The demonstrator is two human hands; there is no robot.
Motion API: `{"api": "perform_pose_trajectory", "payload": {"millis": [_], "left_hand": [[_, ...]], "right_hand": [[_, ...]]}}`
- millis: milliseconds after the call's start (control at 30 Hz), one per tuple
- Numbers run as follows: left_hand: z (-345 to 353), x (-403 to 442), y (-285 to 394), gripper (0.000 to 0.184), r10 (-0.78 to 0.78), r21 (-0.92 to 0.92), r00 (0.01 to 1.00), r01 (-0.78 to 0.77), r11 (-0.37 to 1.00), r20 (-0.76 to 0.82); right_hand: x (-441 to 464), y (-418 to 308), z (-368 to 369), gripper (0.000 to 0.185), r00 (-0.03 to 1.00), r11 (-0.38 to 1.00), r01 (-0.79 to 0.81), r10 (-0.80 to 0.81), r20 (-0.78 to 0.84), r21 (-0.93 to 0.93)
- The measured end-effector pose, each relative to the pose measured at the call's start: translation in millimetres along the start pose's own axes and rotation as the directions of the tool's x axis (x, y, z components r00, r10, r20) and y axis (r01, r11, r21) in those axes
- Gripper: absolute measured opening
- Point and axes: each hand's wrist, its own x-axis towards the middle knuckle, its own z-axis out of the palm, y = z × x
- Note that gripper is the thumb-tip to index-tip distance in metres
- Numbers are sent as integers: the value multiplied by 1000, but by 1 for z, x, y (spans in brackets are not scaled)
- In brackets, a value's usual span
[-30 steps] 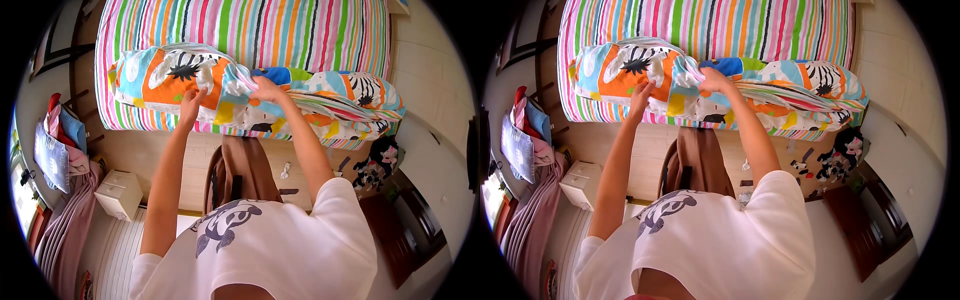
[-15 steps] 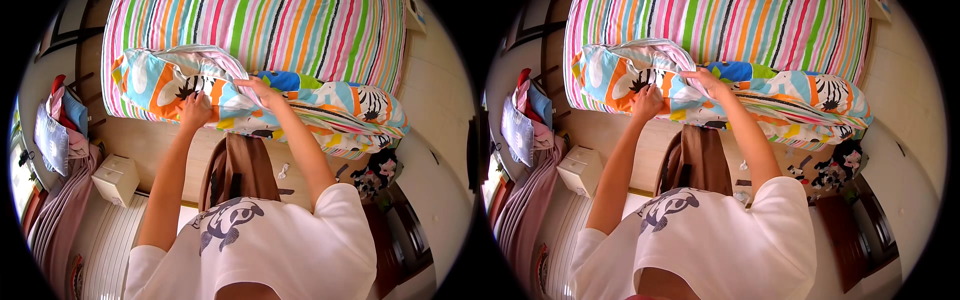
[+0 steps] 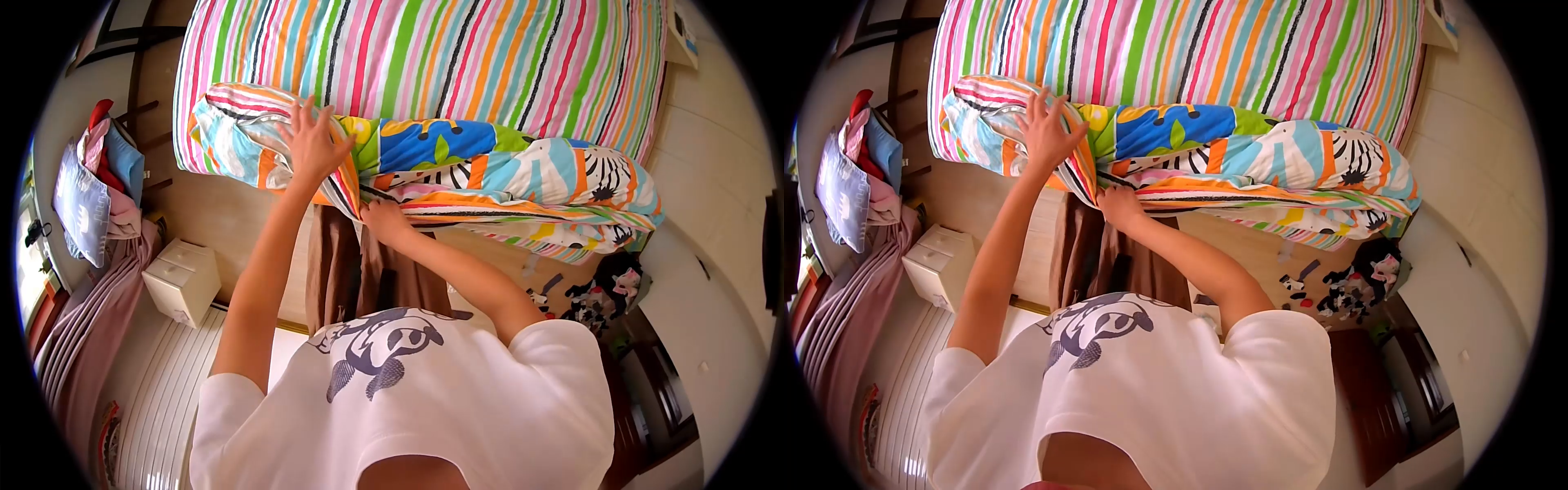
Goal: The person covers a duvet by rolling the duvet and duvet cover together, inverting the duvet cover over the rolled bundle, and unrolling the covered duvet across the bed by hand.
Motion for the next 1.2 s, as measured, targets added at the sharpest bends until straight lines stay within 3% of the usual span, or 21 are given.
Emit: {"api": "perform_pose_trajectory", "payload": {"millis": [67, 100, 167, 267, 333, 367, 400, 467, 533, 600, 667, 800, 867, 900, 933, 1000, 1067, 1100, 1200], "left_hand": [[25, 10, 3, 56, 241, 78, 966, -249, 965, 99], [30, 19, -3, 53, 215, 87, 931, -251, 964, 295], [33, 31, -25, 50, 134, 104, 751, -260, 960, 646], [35, 40, -71, 54, 238, 150, 758, -404, 902, 608], [16, 46, -97, 59, 227, 163, 698, -444, 881, 679], [10, 46, -111, 60, 198, 153, 680, -419, 895, 706], [0, 48, -124, 61, 170, 144, 659, -394, 908, 733], [-19, 42, -154, 59, 273, 102, 711, -436, 894, 648], [-39, 39, -187, 57, 387, 38, 740, -485, 873, 551], [-61, 31, -219, 53, 497, -50, 746, -533, 845, 443], [-82, 24, -244, 44, 467, -91, 747, -486, 869, 472], [-98, 9, -294, 36, 410, -112, 796, -404, 908, 446], [-98, 7, -318, 35, 351, -113, 851, -335, 936, 391], [-98, 13, -329, 35, 358, -38, 884, -364, 931, 301], [-97, 24, -347, 38, 315, 19, 898, -337, 941, 307], [-94, 50, -372, 35, 102, 223, 878, -229, 948, 468], [-82, 68, -397, 34, -10, 371, 844, -225, 901, 537], [-86, 84, -398, 34, -127, 429, 731, -241, 871, 670], [-71, 81, -407, 50, 222, 372, 819, -458, 807, 528]], "right_hand": [[-7, -6, -2, 22, 997, 1000, -15, 14, 78, 17], [-10, -7, -4, 21, 996, 999, -29, 27, 82, 26], [-20, -13, -5, 20, 994, 997, -56, 51, 94, 48], [-24, -10, -13, 29, 979, 976, -131, 99, 181, 175], [-22, -10, -32, 39, 965, 942, -184, 119, 232, 279], [-14, -9, -34, 51, 956, 899, -270, 208, 205, 344], [-3, -10, -50, 51, 964, 871, -263, 255, 75, 416], [33, -5, -69, 51, 911, 748, -320, 412, -28, 582], [75, -8, -91, 42, 819, 723, -304, 531, -219, 620], [121, -11, -100, 29, 812, 766, -235, 493, -313, 598], [164, -17, -100, 26, 807, 820, -100, 398, -436, 563], [227, -42, -90, 62, 928, 907, -255, 327, -177, 336], [249, -61, -86, 88, 926, 912, -358, 374, -49, 199], [261, -61, -77, 113, 909, 884, -415, 392, 141, 215], [266, -64, -75, 114, 900, 883, -432, 410, 146, 185], [266, -72, -68, 116, 877, 872, -473, 451, 165, 126], [266, -72, -68, 119, 865, 859, -492, 465, 188, 142], [264, -74, -71, 119, 862, 852, -500, 470, 192, 155], [277, -76, -79, 118, 857, 842, -510, 479, 187, 178]]}}
